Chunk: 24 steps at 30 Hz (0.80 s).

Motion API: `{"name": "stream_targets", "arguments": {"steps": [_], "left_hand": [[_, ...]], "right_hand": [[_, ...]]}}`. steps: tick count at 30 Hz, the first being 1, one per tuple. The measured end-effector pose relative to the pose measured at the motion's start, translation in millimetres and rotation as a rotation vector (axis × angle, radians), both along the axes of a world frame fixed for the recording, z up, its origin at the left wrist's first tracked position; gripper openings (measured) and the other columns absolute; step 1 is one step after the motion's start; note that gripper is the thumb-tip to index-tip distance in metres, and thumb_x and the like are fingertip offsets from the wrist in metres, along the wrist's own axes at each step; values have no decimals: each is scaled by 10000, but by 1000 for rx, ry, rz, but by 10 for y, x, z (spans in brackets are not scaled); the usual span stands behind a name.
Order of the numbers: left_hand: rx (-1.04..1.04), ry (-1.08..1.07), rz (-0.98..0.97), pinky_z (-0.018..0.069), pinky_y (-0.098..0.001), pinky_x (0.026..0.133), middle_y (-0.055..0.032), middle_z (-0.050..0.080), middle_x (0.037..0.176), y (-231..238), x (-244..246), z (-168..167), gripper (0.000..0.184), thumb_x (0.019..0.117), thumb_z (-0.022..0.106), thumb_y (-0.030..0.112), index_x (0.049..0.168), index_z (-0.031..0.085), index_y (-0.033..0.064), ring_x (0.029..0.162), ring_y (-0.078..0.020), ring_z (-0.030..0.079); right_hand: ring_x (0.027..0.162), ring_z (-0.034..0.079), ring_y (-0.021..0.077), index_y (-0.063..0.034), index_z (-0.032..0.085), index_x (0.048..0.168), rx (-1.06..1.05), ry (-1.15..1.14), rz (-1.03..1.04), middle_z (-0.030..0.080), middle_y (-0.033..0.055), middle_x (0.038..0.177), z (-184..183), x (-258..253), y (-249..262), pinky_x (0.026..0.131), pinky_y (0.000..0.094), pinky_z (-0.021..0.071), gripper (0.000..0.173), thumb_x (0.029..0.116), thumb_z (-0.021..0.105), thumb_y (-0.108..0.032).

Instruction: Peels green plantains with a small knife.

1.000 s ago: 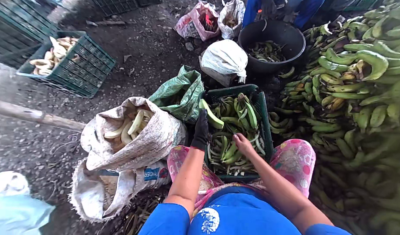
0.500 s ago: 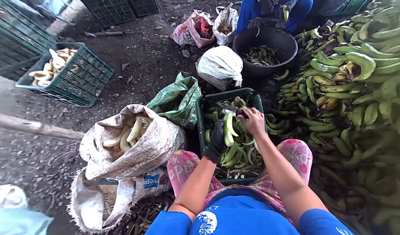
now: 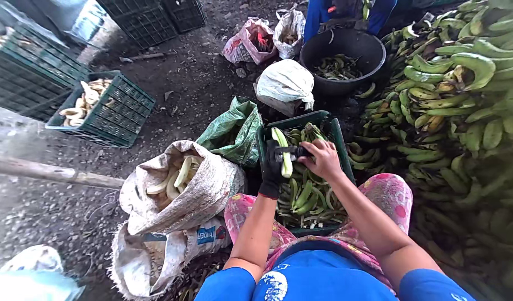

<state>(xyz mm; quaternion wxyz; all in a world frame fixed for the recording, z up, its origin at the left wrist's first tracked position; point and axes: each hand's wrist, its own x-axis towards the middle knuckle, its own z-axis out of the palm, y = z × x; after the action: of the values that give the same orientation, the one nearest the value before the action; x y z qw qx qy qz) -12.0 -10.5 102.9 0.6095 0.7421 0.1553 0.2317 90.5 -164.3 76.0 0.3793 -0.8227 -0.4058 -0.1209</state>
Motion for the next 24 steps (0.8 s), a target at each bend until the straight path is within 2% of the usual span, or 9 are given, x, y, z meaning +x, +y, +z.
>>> {"name": "stream_targets", "arguments": {"steps": [2, 4, 7, 10, 13, 15, 17, 20, 24], "left_hand": [[-89, 95, -157, 554, -319, 869, -62, 651, 1179, -35, -46, -43, 456, 1108, 305, 370, 1396, 539, 105, 983, -88, 630], [-74, 212, -164, 525, -390, 963, -151, 623, 1276, -21, -61, -115, 475, 1112, 312, 329, 1447, 499, 48, 1091, -172, 624], [32, 171, 137, 491, -451, 1023, -192, 594, 1332, -45, -65, -98, 495, 1117, 282, 332, 1451, 483, 27, 1183, -228, 593], [294, 113, 448, 312, -433, 1198, -287, 405, 1533, 57, 28, -113, 497, 1104, 297, 201, 1500, 368, -90, 1436, -327, 400], [319, -119, 631, 315, -356, 1180, -339, 462, 1448, 123, 210, -81, 453, 1062, 328, 101, 1396, 424, -191, 1386, -319, 445], [-12, -199, 475, 447, -285, 1049, -154, 533, 1361, 50, 182, -18, 459, 1109, 289, 247, 1452, 412, -32, 1217, -126, 532], [-140, -119, 181, 525, -370, 926, -86, 607, 1292, 33, 29, -63, 474, 1100, 328, 391, 1457, 473, 116, 1088, -122, 596], [-140, 41, -247, 543, -305, 926, -32, 651, 1227, 106, -93, -73, 427, 1111, 338, 348, 1428, 519, 127, 1036, -60, 631], [-226, 43, 75, 543, -397, 910, -135, 634, 1224, 61, -20, -106, 464, 1114, 309, 342, 1427, 498, 57, 1035, -168, 628]], "right_hand": [[1023, 673, 418, -158, 717, 1292, 20, -56, -88, 701, 216, 1076, 136, 260, 60, 948, 650, 482, 449, 950, 697, -447], [1007, 667, 419, -154, 706, 1313, 18, -15, -161, 697, 217, 1070, 274, 368, 110, 901, 633, 479, 448, 978, 658, -449], [1082, 666, 419, -158, 684, 1341, -42, 109, -105, 700, 211, 1147, 325, 104, 137, 930, 655, 495, 455, 989, 654, -444], [1082, 667, 407, -145, 680, 1346, -64, 220, -59, 703, 195, 1151, 135, -419, 91, 934, 642, 496, 473, 998, 633, -463], [973, 690, 410, -120, 711, 1300, 7, 179, -132, 714, 202, 1042, 3, -664, 52, 825, 616, 515, 483, 997, 599, -480], [987, 685, 422, -125, 707, 1307, -10, 138, -153, 712, 214, 1065, 62, -581, 46, 848, 626, 512, 478, 990, 621, -471], [1003, 670, 440, -136, 696, 1322, -25, 105, -172, 694, 231, 1079, 151, -334, 83, 871, 641, 503, 462, 984, 657, -448], [1096, 657, 454, -158, 680, 1356, -91, 200, -218, 697, 241, 1171, 375, 67, 150, 930, 664, 471, 470, 1019, 596, -474], [1138, 646, 436, -157, 669, 1364, -131, 288, -127, 688, 219, 1219, 430, -19, 152, 963, 672, 468, 496, 1025, 575, -507]]}}
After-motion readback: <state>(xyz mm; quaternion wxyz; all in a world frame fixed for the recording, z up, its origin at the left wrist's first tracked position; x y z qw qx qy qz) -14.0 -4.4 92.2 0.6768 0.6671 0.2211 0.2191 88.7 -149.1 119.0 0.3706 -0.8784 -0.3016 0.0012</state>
